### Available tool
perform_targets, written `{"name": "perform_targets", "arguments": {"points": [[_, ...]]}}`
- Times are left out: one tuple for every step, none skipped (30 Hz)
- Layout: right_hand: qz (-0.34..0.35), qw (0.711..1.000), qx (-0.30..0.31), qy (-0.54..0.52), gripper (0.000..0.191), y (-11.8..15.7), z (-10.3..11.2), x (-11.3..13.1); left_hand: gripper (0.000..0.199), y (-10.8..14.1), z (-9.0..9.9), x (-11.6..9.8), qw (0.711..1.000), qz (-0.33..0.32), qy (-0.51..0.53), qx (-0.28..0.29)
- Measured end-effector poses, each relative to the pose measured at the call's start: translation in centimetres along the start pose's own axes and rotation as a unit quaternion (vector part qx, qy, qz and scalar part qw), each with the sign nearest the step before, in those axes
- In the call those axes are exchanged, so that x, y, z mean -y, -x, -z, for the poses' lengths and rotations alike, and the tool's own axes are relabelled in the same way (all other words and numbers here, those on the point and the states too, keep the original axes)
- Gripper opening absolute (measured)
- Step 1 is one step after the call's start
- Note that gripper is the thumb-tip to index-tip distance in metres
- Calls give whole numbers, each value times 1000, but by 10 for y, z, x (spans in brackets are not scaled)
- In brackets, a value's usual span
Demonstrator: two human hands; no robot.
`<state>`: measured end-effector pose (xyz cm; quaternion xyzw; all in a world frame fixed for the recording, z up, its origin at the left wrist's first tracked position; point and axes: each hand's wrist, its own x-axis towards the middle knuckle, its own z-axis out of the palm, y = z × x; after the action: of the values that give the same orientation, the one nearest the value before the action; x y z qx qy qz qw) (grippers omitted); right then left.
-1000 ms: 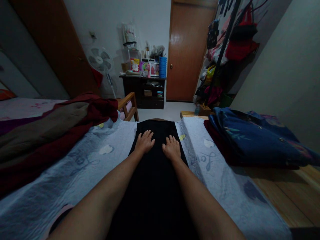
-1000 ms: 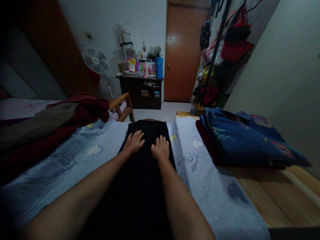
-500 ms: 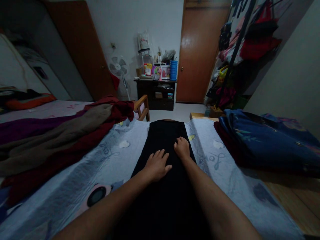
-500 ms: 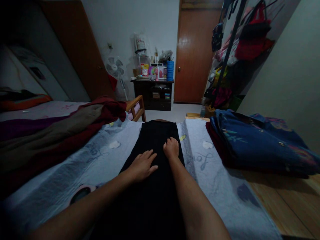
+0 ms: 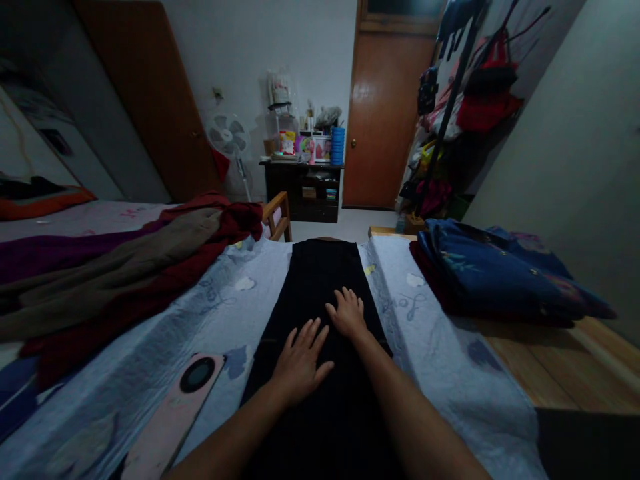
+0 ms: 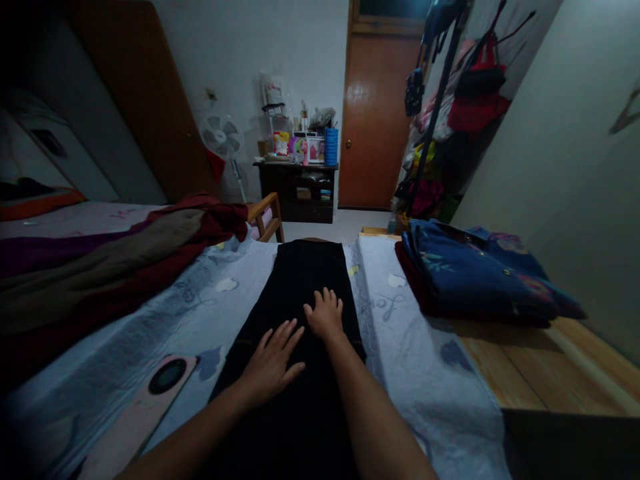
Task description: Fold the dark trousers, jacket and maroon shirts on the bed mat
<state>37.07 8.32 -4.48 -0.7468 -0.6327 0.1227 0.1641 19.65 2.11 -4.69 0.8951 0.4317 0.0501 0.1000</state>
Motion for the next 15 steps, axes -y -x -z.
{"name": "perform_targets", "arguments": {"points": [[5, 1000, -15, -2, 57, 3, -1, -1, 68, 0, -2, -1, 1000, 2, -3, -6], [8, 1000, -25, -4, 56, 4, 0, -1, 68, 0, -3, -1, 1000, 3, -5, -8], [10, 999, -30, -7, 56, 5, 1, -1, 68, 0, -2, -2, 1000, 5, -6, -10], [9, 999, -34, -10, 56, 6, 2, -1, 67, 0, 0, -3, 1000, 6, -5, -11], [7, 999, -39, -14, 57, 8, 4, 0, 67, 0, 2, -3, 1000, 7, -2, -10], [7, 999, -44, -18, 57, 10, 6, 0, 67, 0, 6, -3, 1000, 9, 3, -5], [10, 999, -47, -24, 57, 14, 8, 2, 66, 2, 9, -2, 1000, 10, 11, 4], [17, 998, -51, -30, 57, 19, 10, 3, 66, 4, 13, -1, 1000, 9, 22, 17], [30, 998, -53, -35, 57, 25, 11, 5, 67, 7, 18, 1, 999, 6, 37, 34], [48, 997, -53, -39, 56, 32, 13, 7, 67, 12, 22, 3, 997, 0, 53, 52], [69, 996, -49, -40, 56, 40, 14, 8, 67, 18, 25, 5, 995, -7, 71, 69], [89, 994, -43, -40, 55, 48, 15, 10, 67, 24, 28, 7, 993, -16, 86, 81], [107, 993, -33, -36, 54, 56, 16, 11, 67, 31, 30, 9, 991, -22, 98, 86], [121, 992, -21, -30, 53, 64, 16, 12, 67, 37, 31, 10, 990, -28, 104, 89], [131, 991, -8, -21, 52, 70, 16, 12, 67, 42, 30, 10, 990, -30, 105, 89]]}}
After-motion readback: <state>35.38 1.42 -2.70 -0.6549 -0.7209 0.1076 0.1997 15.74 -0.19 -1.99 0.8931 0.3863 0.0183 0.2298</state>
